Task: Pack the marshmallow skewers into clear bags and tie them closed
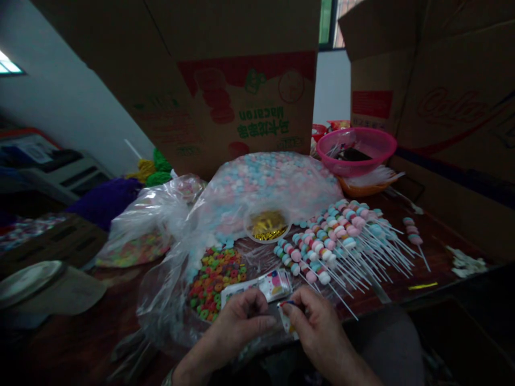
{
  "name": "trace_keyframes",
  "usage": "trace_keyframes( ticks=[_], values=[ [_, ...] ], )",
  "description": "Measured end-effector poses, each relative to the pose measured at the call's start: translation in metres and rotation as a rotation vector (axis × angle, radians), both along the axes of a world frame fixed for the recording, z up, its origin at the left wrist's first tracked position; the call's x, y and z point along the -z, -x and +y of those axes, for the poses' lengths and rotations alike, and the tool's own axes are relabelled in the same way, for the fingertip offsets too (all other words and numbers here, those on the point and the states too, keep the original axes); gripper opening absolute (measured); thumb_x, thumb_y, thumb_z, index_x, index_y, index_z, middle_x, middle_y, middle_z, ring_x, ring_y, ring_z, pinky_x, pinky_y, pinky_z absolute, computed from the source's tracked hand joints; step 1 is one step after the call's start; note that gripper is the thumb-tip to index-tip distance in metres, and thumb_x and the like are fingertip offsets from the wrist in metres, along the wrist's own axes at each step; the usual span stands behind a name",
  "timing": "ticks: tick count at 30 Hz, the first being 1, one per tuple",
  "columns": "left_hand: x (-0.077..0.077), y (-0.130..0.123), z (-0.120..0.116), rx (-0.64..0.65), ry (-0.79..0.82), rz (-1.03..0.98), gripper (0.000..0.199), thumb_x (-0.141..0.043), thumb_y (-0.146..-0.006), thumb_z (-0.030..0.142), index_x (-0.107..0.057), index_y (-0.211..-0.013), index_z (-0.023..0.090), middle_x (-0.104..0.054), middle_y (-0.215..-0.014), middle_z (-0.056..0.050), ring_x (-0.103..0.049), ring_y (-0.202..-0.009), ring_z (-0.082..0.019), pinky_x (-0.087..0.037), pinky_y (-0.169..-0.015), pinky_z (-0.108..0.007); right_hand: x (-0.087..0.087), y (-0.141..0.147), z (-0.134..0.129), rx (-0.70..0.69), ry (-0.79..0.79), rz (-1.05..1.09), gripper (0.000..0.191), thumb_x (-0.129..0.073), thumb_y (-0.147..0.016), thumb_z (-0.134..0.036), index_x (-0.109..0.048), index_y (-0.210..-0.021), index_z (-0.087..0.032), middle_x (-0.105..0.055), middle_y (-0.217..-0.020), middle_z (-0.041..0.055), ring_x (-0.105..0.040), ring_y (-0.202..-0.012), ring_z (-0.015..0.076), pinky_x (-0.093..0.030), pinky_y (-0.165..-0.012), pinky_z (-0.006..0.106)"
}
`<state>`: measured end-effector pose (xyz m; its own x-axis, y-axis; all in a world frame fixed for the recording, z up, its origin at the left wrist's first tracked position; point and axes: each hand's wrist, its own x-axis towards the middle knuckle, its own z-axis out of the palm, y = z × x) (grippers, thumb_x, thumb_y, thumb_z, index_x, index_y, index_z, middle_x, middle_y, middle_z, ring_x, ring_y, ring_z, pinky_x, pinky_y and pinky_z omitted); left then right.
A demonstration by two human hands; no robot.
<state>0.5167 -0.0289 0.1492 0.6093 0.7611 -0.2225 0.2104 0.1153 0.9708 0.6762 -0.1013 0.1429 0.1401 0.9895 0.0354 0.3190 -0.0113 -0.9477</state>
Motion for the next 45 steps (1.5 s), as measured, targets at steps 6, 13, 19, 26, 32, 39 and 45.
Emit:
trace_keyframes(
  ticks=[6, 13, 19, 26, 32, 39, 45],
  values=[
    [0.006, -0.001, 0.004, 0.064, -0.448, 0.128, 0.028, -0.050, -0.083, 0.032, -0.055, -0.063, 0.013, -0.049, -0.056, 0.001, -0.043, -0.056, -0.010, -0.032, -0.054, -0.020, -0.001, -0.027, 0.014, 0.039, -0.154, -0.393, 0.044, -0.033, -0.093, -0.041, -0.040, -0.056, -0.019, -0.045, -0.054, -0.0006, -0.043, -0.052, 0.0133, -0.031, -0.049, 0.023],
    [0.014, 0.026, 0.013, 0.000, -0.735, 0.083, 0.026, -0.041, -0.092, 0.031, -0.063, -0.088, 0.018, -0.064, -0.084, -0.003, -0.057, -0.081, -0.015, -0.039, -0.082, -0.027, 0.009, -0.099, 0.028, 0.251, -0.075, -1.393, 0.021, -0.045, -0.079, -0.014, -0.058, -0.064, -0.018, -0.055, -0.073, 0.0108, -0.049, -0.072, 0.0269, -0.031, -0.053, 0.032],
    [0.004, 0.037, 0.020, 0.022, -0.895, 0.055, 0.023, -0.041, -0.092, 0.029, -0.062, -0.097, 0.019, -0.067, -0.093, -0.003, -0.058, -0.085, -0.015, -0.037, -0.090, -0.030, 0.010, -0.119, 0.008, 0.173, -0.433, -1.168, 0.023, -0.037, -0.088, -0.018, -0.060, -0.088, -0.018, -0.061, -0.084, 0.0101, -0.057, -0.077, 0.0245, -0.044, -0.067, 0.037],
    [-0.004, 0.034, 0.023, 0.053, -0.927, 0.105, 0.029, -0.037, -0.093, 0.031, -0.063, -0.096, 0.018, -0.068, -0.092, -0.005, -0.059, -0.083, -0.016, -0.040, -0.086, -0.030, -0.036, -0.106, -0.019, -0.022, -0.747, -1.019, 0.031, -0.040, -0.089, -0.015, -0.057, -0.114, -0.024, -0.065, -0.087, 0.0047, -0.060, -0.077, 0.0178, -0.045, -0.066, 0.028],
    [-0.009, 0.033, 0.020, 0.126, -0.871, 0.125, 0.027, -0.038, -0.093, 0.029, -0.064, -0.092, 0.019, -0.067, -0.086, -0.001, -0.057, -0.077, -0.013, -0.040, -0.083, -0.026, -0.039, -0.106, -0.021, -0.065, -0.808, -1.167, 0.031, -0.033, -0.094, -0.017, -0.062, -0.103, -0.023, -0.065, -0.077, 0.0039, -0.055, -0.065, 0.0164, -0.038, -0.059, 0.030],
    [-0.013, 0.027, 0.020, 0.205, -0.773, 0.189, 0.036, -0.035, -0.094, 0.033, -0.064, -0.080, 0.015, -0.061, -0.073, -0.002, -0.054, -0.069, -0.012, -0.040, -0.068, -0.021, -0.038, -0.112, -0.026, -0.181, -0.786, -1.203, 0.030, -0.036, -0.093, -0.015, -0.060, -0.108, -0.024, -0.064, -0.079, 0.0019, -0.054, -0.066, 0.0154, -0.037, -0.062, 0.030],
    [-0.014, 0.018, 0.014, 0.290, -0.707, 0.217, 0.038, -0.033, -0.095, 0.039, -0.064, -0.101, 0.017, -0.064, -0.082, -0.003, -0.056, -0.074, -0.013, -0.039, -0.067, -0.020, -0.021, -0.098, -0.024, -0.198, -0.639, -1.174, 0.029, -0.034, -0.089, -0.010, -0.057, -0.103, -0.021, -0.060, -0.074, 0.0029, -0.051, -0.061, 0.0163, -0.033, -0.056, 0.030]
  ],
)
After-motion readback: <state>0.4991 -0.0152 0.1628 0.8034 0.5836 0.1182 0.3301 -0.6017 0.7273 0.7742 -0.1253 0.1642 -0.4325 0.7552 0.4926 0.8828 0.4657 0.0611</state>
